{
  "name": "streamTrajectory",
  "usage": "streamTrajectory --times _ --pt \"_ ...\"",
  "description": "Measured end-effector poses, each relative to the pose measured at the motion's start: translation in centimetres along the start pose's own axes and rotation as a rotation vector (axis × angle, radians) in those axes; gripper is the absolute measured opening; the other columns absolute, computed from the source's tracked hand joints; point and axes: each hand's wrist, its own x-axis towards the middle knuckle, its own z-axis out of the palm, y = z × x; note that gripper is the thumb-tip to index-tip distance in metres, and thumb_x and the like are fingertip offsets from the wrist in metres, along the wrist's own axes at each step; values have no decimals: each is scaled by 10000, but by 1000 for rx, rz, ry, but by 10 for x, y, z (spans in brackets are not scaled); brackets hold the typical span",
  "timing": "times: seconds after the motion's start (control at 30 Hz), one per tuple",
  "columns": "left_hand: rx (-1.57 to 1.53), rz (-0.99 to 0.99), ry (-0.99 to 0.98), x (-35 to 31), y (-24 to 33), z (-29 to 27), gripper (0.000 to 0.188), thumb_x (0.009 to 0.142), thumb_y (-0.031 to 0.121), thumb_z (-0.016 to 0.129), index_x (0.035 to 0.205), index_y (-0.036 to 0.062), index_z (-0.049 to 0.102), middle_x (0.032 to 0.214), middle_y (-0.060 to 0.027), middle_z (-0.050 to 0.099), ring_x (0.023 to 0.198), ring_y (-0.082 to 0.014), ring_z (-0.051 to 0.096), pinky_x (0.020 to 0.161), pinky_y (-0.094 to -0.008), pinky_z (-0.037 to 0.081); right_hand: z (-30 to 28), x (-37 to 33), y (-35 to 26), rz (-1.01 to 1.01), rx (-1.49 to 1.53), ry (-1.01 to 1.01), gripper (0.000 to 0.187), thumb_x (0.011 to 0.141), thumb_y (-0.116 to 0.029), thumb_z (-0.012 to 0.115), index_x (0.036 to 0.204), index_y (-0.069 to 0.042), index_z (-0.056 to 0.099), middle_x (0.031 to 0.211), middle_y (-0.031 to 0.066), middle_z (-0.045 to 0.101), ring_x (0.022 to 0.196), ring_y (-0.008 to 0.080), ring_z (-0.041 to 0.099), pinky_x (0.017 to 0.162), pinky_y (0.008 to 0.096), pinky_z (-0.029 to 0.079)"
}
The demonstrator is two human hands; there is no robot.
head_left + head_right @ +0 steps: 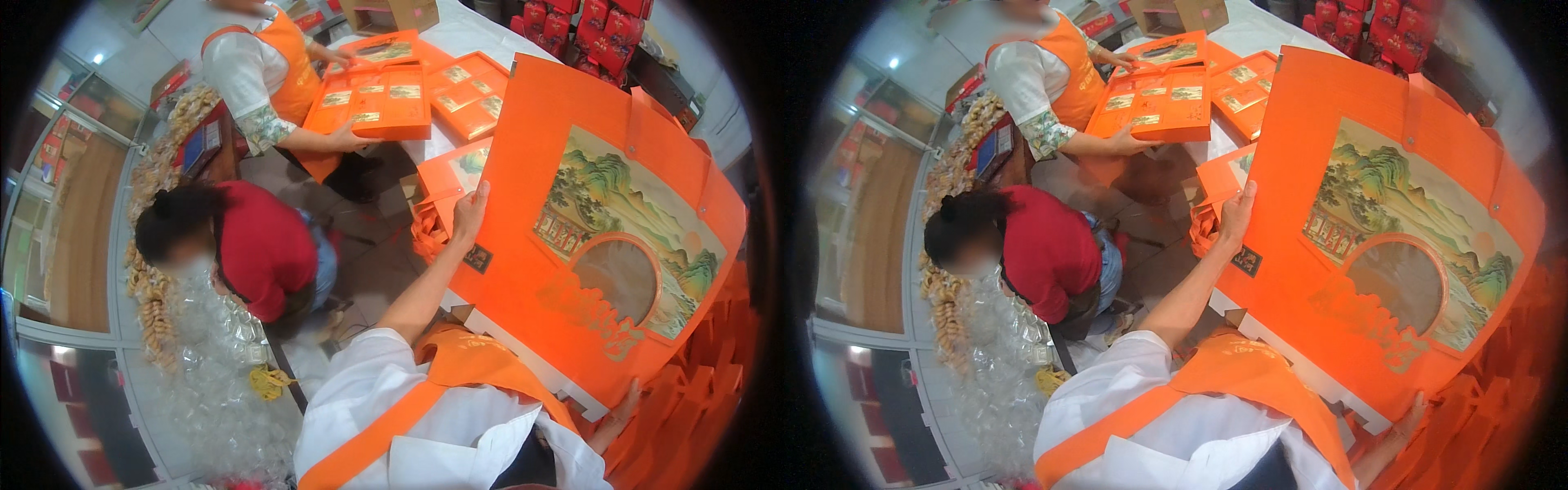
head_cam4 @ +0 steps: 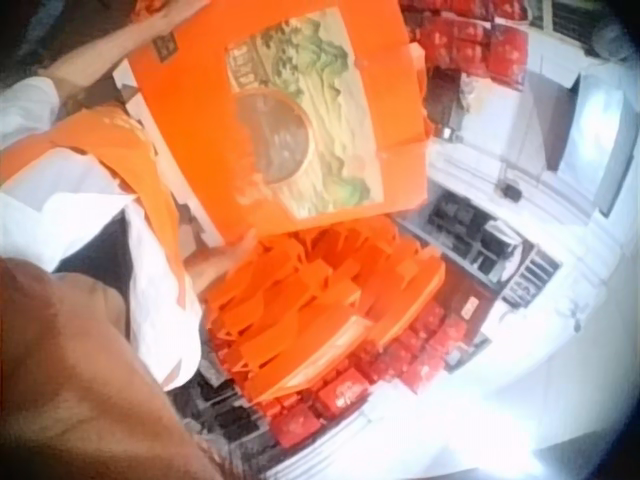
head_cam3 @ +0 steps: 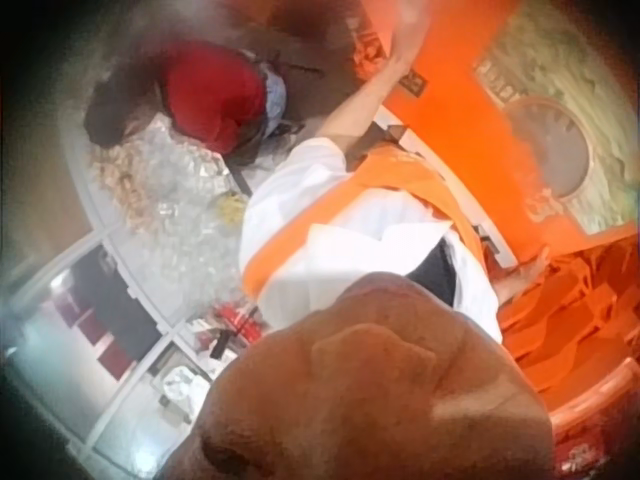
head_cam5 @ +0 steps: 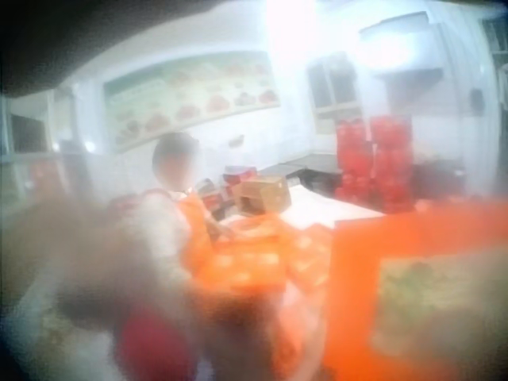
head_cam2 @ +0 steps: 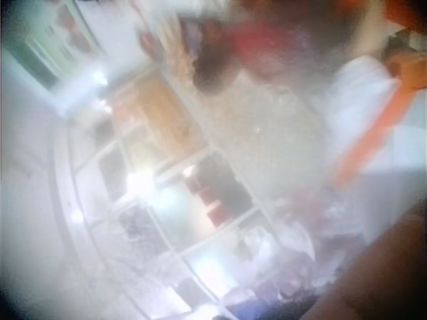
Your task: The person assembles orange cardboard gift boxes by folding the flaps and inserting inner trays. They repeatedly pick up flat box components, fold them into shape, and place the finished boxes on a stack.
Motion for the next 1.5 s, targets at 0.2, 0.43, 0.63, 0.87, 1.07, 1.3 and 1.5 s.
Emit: streamTrajectory --times 0.2,0.43,0.63,0.87,1.07,1.3,1.5 --pt "-25 13 2 9 -15 -1 581 829 596 438 596 65 408 571 31 342 542 -71 330 487 -251 285 8 -22 1 48 0 38 718 788 -457 560 1317 -51 294 1298 128 373 1117 257 442 862 379 425" --pt "-72 48 18 1 -6 8 590 825 599 444 610 49 437 574 35 338 554 -75 336 507 -257 299 15 -24 -11 31 -11 81 734 778 -469 565 1319 -54 292 1304 127 368 1123 258 438 863 381 425" --pt "-47 33 6 3 -7 5 589 839 581 437 612 37 434 588 38 363 565 -74 348 520 -256 309 30 -22 -17 36 -18 95 747 770 -479 569 1321 -57 290 1309 127 364 1128 259 435 863 382 426" --pt "137 179 -25 30 -25 -5 545 870 514 422 663 13 481 583 -44 414 591 -150 427 583 -308 364 50 -35 -23 61 -28 122 764 761 -490 573 1323 -60 288 1315 127 360 1134 259 431 864 384 426" --pt "1063 467 278 143 10 -125 536 823 438 487 1194 52 462 1305 -154 381 1233 -260 324 990 -453 257 49 -51 -19 131 -10 86 754 764 -491 568 1317 -58 295 1310 126 366 1132 259 430 868 380 420" --pt "1393 34 275 203 25 -218 696 784 260 565 1379 132 227 1451 -120 124 1335 -292 113 1063 -470 100 45 -71 -23 236 33 51 716 782 -480 552 1302 -50 315 1291 124 385 1119 256 431 878 369 406" --pt "1465 69 338 242 5 -227 766 739 175 599 1391 195 196 1458 -110 75 1338 -271 103 1068 -455 111 57 -72 -26 345 48 32 684 797 -471 539 1289 -43 331 1274 123 401 1109 254 432 887 360 393"
